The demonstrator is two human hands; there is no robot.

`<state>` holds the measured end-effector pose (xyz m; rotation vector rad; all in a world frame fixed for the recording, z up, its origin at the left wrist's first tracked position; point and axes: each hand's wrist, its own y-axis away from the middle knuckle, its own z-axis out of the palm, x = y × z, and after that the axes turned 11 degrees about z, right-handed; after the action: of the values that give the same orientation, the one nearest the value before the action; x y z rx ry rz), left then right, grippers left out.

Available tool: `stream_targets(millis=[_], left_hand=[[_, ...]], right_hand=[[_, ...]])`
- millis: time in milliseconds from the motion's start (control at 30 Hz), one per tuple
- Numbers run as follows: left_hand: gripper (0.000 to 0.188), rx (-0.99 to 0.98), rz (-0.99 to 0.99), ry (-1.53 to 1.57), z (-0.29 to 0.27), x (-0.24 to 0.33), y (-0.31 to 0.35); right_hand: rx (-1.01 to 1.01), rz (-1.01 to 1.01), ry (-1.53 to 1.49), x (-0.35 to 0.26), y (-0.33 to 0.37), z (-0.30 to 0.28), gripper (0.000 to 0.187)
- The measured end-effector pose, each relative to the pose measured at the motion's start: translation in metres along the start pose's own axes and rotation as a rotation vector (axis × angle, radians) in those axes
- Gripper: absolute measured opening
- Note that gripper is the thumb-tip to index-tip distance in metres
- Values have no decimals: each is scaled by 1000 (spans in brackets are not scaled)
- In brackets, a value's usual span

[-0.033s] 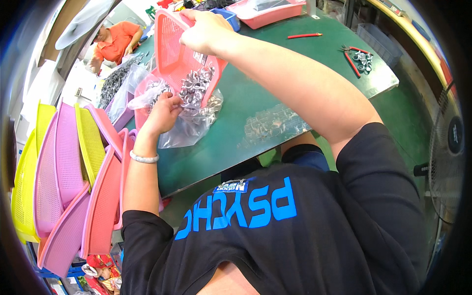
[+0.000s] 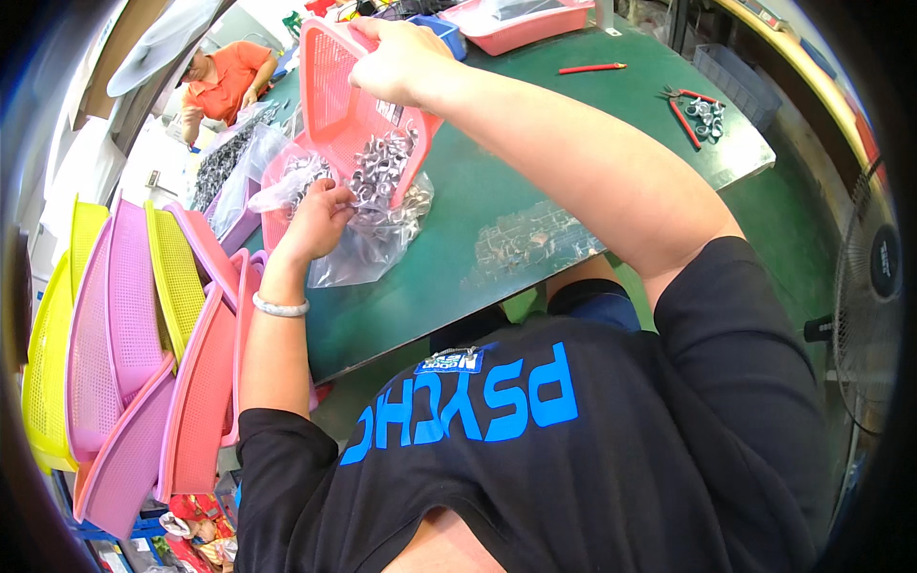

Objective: The person scoops metal rings from a green workstation into a pink plastic basket, then transfers them into a clear plastic bag, writes on a small paper slip, and places the bag near a scale on a different table before returning to the workstation to handle more rings.

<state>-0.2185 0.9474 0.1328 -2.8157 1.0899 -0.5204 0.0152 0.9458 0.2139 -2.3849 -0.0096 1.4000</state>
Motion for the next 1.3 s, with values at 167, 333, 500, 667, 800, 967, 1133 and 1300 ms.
stream_targets(millis=[167, 333, 500, 667, 800, 967, 1133, 1300], left_hand=[[17, 35, 18, 12, 2, 1, 2], [17, 83, 41, 54, -2, 6, 5], [16, 157, 66, 42, -6, 4, 3], [17, 162, 41, 28, -3, -5, 6], [18, 131, 31, 40, -3, 0, 7], [17, 167, 30, 38, -3, -2, 13], [16, 175, -27, 111, -7, 5, 16], [15, 235, -24, 121, -10, -2, 20]], right_hand=[[29, -10, 60, -9, -2, 4, 61], [-8, -62, 7, -21, -5, 3, 59], [141, -226, 179, -27, -10, 24, 57], [40, -178, 141, -31, -11, 15, 57], [-72, -95, 97, -32, -4, 8, 57], [17, -212, 69, -40, -10, 10, 56], [-44, -183, 76, -54, 27, 4, 55], [2, -297, 112, -55, 31, 8, 52]])
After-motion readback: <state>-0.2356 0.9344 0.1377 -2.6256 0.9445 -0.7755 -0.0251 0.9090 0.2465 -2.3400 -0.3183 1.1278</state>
